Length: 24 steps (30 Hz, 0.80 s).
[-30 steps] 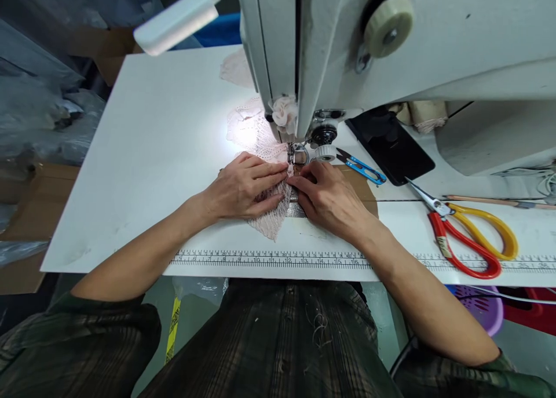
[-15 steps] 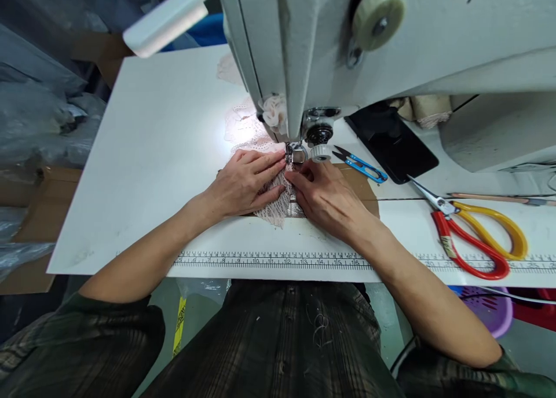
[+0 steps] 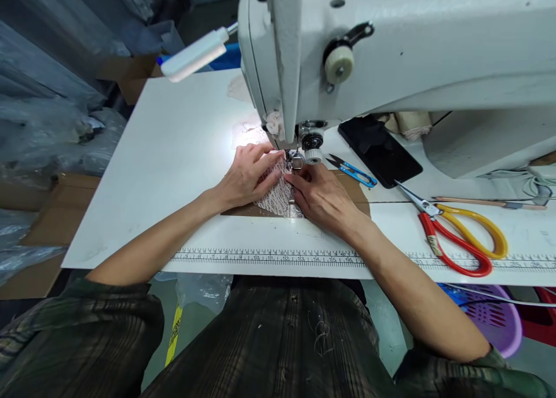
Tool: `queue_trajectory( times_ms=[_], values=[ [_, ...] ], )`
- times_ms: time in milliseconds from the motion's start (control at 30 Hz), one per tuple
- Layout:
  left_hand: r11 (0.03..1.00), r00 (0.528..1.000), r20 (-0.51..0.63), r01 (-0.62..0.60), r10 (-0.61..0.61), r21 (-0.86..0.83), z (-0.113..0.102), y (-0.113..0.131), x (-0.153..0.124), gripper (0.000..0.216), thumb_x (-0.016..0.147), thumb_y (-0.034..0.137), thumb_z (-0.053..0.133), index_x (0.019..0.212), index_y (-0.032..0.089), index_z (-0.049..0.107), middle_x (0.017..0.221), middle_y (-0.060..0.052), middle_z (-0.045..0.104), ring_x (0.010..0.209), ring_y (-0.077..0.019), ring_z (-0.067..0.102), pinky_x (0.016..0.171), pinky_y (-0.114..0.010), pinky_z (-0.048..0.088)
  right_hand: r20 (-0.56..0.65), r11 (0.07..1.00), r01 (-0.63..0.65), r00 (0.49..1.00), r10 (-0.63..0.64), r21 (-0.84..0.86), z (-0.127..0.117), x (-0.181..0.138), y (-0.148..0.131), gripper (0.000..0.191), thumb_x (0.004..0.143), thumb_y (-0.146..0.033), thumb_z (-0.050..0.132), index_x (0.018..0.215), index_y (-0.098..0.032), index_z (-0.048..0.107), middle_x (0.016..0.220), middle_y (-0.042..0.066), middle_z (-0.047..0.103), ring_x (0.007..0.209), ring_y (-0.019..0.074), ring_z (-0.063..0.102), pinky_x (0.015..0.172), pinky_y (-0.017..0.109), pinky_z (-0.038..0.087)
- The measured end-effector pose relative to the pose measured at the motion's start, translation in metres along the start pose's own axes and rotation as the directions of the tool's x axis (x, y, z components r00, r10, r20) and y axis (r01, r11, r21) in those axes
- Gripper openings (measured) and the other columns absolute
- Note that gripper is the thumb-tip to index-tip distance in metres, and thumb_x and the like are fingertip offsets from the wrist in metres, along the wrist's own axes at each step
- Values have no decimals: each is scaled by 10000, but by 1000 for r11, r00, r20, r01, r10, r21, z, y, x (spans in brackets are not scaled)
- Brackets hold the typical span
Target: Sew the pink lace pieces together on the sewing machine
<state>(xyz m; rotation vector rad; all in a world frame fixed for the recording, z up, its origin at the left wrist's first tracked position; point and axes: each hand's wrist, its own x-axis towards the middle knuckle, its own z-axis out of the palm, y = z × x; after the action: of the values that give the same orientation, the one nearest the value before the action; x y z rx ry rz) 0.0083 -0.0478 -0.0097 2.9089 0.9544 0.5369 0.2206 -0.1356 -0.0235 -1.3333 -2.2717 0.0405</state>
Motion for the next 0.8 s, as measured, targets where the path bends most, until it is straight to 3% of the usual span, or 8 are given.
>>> queue_trajectory(
  times_ms=[133,267,400,567,700,800],
  values=[
    [999,999,17,36,-36,32,-2,-18,13,326,1045,332,376,1174,195,642,1227,-141,645,1063,-281,557,902,-479,415,16,1000,-14,1000,13,22,-3,-1,-2,354,969,-234,487,1242,-161,700,1041,148,614,957,262,591,861,419,552],
    [1000,999,22,24,-24,-16,-10,-29,7,253,1025,294,434,1184,201,608,1306,-142,607,1121,-284,567,903,-484,436,34,993,-55,998,52,106,-17,-10,-2,394,975,-252,465,1292,-181,689,1090,150,629,964,252,637,907,434,561],
    [998,995,-80,-57,56,-8,-22,-18,-17,211,1009,260,493,1173,195,609,1297,-155,626,1090,-271,609,874,-473,473,83,977,-73,995,57,200,-34,-21,3,409,977,-262,461,1310,-170,681,1131,153,663,974,255,670,903,442,577],
    [908,957,17,-269,289,-322,-24,-2,-36,255,977,371,610,1101,156,666,1073,-107,713,972,-211,663,820,-383,551,62,959,-88,995,74,269,-42,-28,2,364,967,-246,477,1232,-172,715,1127,147,695,1015,266,682,919,461,582],
    [879,966,7,-231,257,-416,-18,1,-37,218,973,336,627,899,145,702,987,-99,705,914,-191,664,757,-328,566,50,956,-92,995,81,278,-42,-29,-2,360,968,-253,467,1195,-175,734,1076,138,714,1004,267,685,892,454,587],
    [881,976,2,-196,218,-431,-17,4,-36,218,991,307,596,883,155,709,967,-87,702,890,-182,665,753,-327,568,71,951,-83,995,64,299,-43,-27,-5,360,963,-286,497,1215,-171,726,1096,140,711,1045,275,676,917,448,571]
  ],
)
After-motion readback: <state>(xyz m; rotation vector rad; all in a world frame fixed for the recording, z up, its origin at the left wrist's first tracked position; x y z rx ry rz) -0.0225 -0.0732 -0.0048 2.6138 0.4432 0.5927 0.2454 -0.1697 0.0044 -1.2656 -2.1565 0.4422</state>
